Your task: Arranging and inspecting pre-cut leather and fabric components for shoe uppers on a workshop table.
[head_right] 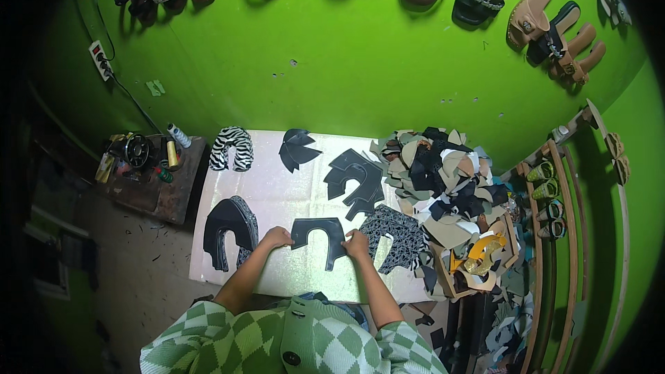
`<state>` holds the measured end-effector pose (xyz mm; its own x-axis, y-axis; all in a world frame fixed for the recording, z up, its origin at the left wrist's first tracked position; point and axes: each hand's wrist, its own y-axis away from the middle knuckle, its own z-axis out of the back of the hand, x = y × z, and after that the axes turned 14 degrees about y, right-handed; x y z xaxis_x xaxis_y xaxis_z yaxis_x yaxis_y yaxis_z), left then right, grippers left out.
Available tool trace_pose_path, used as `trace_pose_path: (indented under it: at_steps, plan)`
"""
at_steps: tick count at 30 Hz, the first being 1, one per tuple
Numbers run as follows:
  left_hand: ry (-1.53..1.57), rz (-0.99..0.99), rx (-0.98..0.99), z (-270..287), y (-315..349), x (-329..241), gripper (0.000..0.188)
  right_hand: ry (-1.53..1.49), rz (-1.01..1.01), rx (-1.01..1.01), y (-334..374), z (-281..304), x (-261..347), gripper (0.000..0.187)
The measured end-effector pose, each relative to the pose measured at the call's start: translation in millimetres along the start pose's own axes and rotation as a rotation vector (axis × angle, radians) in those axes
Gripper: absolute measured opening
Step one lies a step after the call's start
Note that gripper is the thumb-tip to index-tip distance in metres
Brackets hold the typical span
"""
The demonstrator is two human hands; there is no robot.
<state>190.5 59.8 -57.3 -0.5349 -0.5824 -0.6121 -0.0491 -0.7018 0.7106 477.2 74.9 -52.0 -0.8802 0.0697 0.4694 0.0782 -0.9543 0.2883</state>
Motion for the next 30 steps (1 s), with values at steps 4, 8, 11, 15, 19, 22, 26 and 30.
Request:
trace_pose_path:
  at_steps: [4,8,11,15,19,22,26,30]
  plan:
    - [-0.104,-0.051,-0.162,-1.0,10.6,-0.1,0.031,0.118,-0.037,-0.017,8.5,4.4,10.9,0.034]
    - [-0.207,-0.004,-0.339,8.4,11.3,-15.3,0.039,0.21,-0.02,-0.025,0.5,16.5,29.4,0.035]
    - [-0.118,-0.036,-0.426,22.8,10.9,-36.8,0.037,0.168,0.082,-0.048,-21.0,20.2,40.7,0.034]
    - [0.058,-0.311,-0.514,44.7,-10.9,-37.5,0.034,0.131,0.3,-0.096,-62.2,21.8,68.9,0.034]
    - [0.076,-0.45,-0.586,63.5,-42.5,-47.4,0.036,0.098,0.41,-0.119,-105.0,29.4,108.2,0.034]
    - [0.157,-0.542,-0.593,72.0,-70.4,-53.3,0.039,0.119,0.457,-0.16,-138.4,32.5,131.0,0.037]
    - [0.146,-0.691,-0.635,80.5,-105.5,-53.6,0.043,0.158,0.471,-0.219,-179.5,28.1,159.8,0.046]
    - [0.157,-0.676,-0.655,76.5,-108.7,-67.1,0.041,0.185,0.456,-0.307,-214.8,18.3,171.9,0.052]
